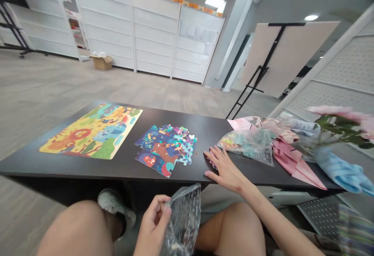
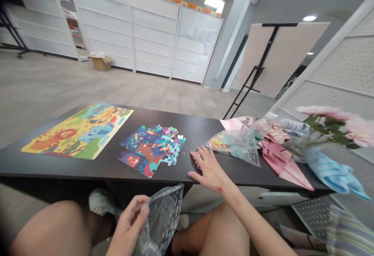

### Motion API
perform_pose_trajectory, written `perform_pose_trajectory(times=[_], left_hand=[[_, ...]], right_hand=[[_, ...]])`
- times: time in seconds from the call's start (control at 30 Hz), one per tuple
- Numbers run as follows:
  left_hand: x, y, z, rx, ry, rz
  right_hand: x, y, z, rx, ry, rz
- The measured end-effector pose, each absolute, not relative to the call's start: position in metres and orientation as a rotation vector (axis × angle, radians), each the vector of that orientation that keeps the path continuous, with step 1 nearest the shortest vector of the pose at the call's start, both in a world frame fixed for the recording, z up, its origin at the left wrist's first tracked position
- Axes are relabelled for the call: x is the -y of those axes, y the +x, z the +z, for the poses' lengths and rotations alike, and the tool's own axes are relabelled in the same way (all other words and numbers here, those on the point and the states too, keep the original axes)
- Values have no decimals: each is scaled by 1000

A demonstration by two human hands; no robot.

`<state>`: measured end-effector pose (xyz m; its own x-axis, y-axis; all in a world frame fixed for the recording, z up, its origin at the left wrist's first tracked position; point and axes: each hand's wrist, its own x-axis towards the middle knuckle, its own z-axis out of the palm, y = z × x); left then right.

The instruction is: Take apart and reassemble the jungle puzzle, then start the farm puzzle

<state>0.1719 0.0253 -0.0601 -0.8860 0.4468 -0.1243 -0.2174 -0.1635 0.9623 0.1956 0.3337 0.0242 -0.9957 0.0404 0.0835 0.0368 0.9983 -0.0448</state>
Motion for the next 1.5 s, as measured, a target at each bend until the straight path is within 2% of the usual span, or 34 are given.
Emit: perform_pose_trajectory(times=[0.1,0.2,0.3,0.4,0.47,0.57,0.67,0.77,0.87,0.9,1.0,1.07,1.3,1.5], left_hand=[[-22,174,-58,-1678,281,2064],[-21,175,-57,-1723,327,2037],[-23,176,-59,-1826,425,1992],[-25,179,-63,-1915,559,1977],[-26,183,-65,-1944,639,2012],[-26,188,-69,-1964,703,2038],[-23,188,-72,-1929,641,2053],[-18,180,-75,-1883,499,2108],[-14,168,-79,-1870,354,2172],[-13,165,-80,-1874,316,2181],[-13,161,-80,-1888,266,2169],[-14,162,-79,-1906,259,2178],[-18,160,-82,-1885,229,2227],[-31,159,-87,-1832,274,2217]], right_hand=[[-324,233,10,2925,77,145],[-299,256,7,2723,163,410],[-245,271,9,2490,-117,1003],[-183,275,-3,2102,-582,1977],[-155,270,-21,1729,-753,2429],[-143,261,-53,1190,-950,2759],[-154,263,-67,1003,-991,2875],[-169,271,-53,1167,-956,2811],[-187,262,-13,1707,-751,2529],[-196,251,3,1933,-617,2340],[-229,196,42,2474,-246,1339],[-254,152,53,2747,-129,852],[-304,87,42,2962,-122,728],[-318,54,65,3032,-154,727]])
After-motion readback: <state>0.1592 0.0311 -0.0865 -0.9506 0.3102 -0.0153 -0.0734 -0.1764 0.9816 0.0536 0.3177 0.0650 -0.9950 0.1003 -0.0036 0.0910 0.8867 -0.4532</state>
